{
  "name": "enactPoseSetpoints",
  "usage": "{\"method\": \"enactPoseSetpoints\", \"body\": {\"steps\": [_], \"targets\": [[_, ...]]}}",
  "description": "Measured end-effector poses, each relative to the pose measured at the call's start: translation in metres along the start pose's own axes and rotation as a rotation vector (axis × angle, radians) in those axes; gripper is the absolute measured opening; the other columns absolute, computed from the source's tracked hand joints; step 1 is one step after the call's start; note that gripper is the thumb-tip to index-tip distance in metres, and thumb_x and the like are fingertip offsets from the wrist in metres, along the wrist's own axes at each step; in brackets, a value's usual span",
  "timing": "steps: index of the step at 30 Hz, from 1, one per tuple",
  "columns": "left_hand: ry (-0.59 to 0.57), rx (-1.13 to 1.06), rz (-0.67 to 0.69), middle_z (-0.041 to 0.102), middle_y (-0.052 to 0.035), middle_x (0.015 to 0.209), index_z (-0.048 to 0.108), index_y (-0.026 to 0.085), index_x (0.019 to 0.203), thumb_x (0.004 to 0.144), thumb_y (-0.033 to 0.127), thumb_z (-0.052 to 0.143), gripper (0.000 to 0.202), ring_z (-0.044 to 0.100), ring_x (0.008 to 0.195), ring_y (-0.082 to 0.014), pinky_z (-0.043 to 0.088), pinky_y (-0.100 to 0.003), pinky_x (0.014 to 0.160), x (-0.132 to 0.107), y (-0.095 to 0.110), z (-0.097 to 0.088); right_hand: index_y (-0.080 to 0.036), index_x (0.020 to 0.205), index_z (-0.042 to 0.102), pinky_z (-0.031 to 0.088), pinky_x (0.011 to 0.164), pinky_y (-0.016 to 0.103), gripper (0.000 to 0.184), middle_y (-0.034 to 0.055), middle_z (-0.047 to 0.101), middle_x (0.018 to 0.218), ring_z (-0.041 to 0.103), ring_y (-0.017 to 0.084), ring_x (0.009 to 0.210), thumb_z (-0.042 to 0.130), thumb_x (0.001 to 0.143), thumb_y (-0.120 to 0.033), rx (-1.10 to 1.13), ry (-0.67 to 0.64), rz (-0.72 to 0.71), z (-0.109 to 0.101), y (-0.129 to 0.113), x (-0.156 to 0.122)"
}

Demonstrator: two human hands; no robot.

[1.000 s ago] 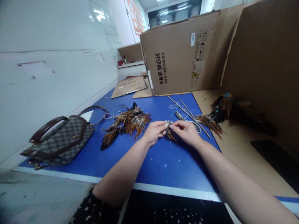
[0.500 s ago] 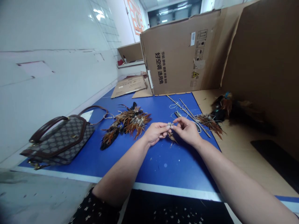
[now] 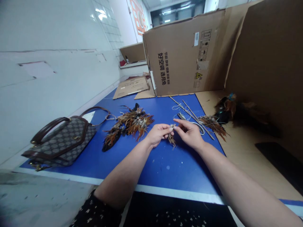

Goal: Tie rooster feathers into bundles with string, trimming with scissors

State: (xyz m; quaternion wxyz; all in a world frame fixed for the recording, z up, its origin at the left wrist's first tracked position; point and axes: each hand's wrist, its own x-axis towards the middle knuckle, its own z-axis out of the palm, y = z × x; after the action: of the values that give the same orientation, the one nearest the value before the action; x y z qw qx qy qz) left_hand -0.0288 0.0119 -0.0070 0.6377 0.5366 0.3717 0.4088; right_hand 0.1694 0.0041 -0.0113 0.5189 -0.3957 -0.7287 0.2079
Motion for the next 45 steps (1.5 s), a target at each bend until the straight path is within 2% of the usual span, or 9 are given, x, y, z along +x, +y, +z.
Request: {"method": "enactPoseSetpoints", "body": {"steps": [2, 5, 9, 20, 26, 33, 38, 41, 45], "targets": [[0.008, 0.023, 0.027, 0.074, -0.0073, 0.082, 0.077, 0.01, 0.086, 0.075, 0.047, 0.084, 0.039, 0.049, 0.061, -0.0073, 0.035, -0.024, 0.06, 0.001, -0.001, 0.0, -0.022, 0.126, 0.077, 0.054, 0.066, 0.032, 0.036, 0.0053, 0.074, 0.085, 0.063, 0.017, 0.068, 0.07, 0.096, -0.04, -0.025, 0.017, -0.06, 0.0, -0.002, 0.001], [0.014, 0.053, 0.078, 0.076, -0.0089, 0.088, 0.079, 0.011, 0.086, 0.079, 0.046, 0.082, 0.036, 0.061, 0.077, -0.0134, 0.044, -0.027, 0.078, 0.002, -0.004, -0.001, -0.024, 0.12, 0.08, 0.056, 0.075, 0.035, 0.028, 0.0067, 0.075, 0.089, 0.067, 0.019, 0.076, 0.069, 0.097, -0.036, -0.035, 0.028, -0.144, 0.0, -0.004, 0.002], [-0.004, 0.065, 0.127, 0.077, -0.0089, 0.091, 0.081, 0.013, 0.087, 0.082, 0.045, 0.08, 0.032, 0.064, 0.086, -0.0163, 0.045, -0.03, 0.09, 0.003, -0.006, -0.003, -0.024, 0.125, 0.078, 0.057, 0.081, 0.037, 0.03, 0.007, 0.076, 0.091, 0.069, 0.02, 0.08, 0.066, 0.099, -0.034, -0.048, 0.014, -0.178, 0.002, -0.001, 0.002], [0.006, -0.094, 0.066, 0.074, -0.0091, 0.078, 0.077, 0.008, 0.086, 0.074, 0.048, 0.087, 0.042, 0.067, 0.073, -0.0151, 0.05, -0.03, 0.081, 0.004, -0.01, 0.003, -0.024, 0.123, 0.079, 0.059, 0.081, 0.038, 0.033, 0.0094, 0.075, 0.092, 0.07, 0.022, 0.082, 0.061, 0.101, -0.041, -0.057, -0.082, -0.109, 0.005, 0.009, -0.002], [-0.011, -0.114, 0.027, 0.072, -0.0067, 0.075, 0.074, 0.009, 0.088, 0.074, 0.049, 0.088, 0.044, 0.066, 0.066, -0.0131, 0.047, -0.026, 0.07, 0.003, -0.01, 0.004, -0.025, 0.139, 0.071, 0.058, 0.088, 0.039, 0.041, 0.0085, 0.075, 0.099, 0.07, 0.021, 0.087, 0.06, 0.102, -0.037, -0.084, -0.044, -0.115, 0.004, 0.008, -0.003], [-0.003, -0.085, 0.029, 0.072, -0.0083, 0.073, 0.072, 0.008, 0.081, 0.074, 0.05, 0.087, 0.045, 0.065, 0.066, -0.013, 0.048, -0.027, 0.073, 0.004, -0.012, 0.005, -0.025, 0.127, 0.078, 0.058, 0.083, 0.037, 0.032, 0.0095, 0.074, 0.096, 0.07, 0.021, 0.086, 0.06, 0.102, -0.033, -0.059, -0.09, -0.159, 0.001, 0.006, -0.001], [0.032, -0.081, 0.026, 0.071, -0.0079, 0.071, 0.073, 0.008, 0.08, 0.073, 0.051, 0.087, 0.046, 0.064, 0.065, -0.0125, 0.048, -0.027, 0.071, 0.006, -0.014, 0.005, -0.024, 0.125, 0.078, 0.059, 0.087, 0.04, 0.033, 0.0099, 0.076, 0.098, 0.072, 0.022, 0.089, 0.061, 0.101, -0.038, -0.016, -0.128, -0.12, 0.004, 0.003, -0.001], [0.081, -0.134, 0.056, 0.073, -0.0079, 0.077, 0.077, 0.009, 0.087, 0.072, 0.049, 0.088, 0.044, 0.064, 0.069, -0.0133, 0.05, -0.029, 0.075, 0.008, -0.012, 0.004, -0.022, 0.133, 0.074, 0.06, 0.087, 0.04, 0.04, 0.0111, 0.076, 0.106, 0.072, 0.022, 0.089, 0.063, 0.1, -0.041, 0.008, -0.088, -0.021, 0.006, 0.001, -0.002], [0.251, -0.104, 0.245, 0.076, -0.0101, 0.102, 0.082, 0.015, 0.089, 0.076, 0.04, 0.086, 0.028, 0.067, 0.097, -0.018, 0.049, -0.033, 0.098, 0.01, -0.007, 0.002, -0.019, 0.135, 0.071, 0.06, 0.059, 0.032, 0.049, 0.0127, 0.076, 0.111, 0.064, 0.015, 0.062, 0.067, 0.096, -0.049, 0.178, -0.123, 0.23, 0.007, 0.0, -0.003]]}}
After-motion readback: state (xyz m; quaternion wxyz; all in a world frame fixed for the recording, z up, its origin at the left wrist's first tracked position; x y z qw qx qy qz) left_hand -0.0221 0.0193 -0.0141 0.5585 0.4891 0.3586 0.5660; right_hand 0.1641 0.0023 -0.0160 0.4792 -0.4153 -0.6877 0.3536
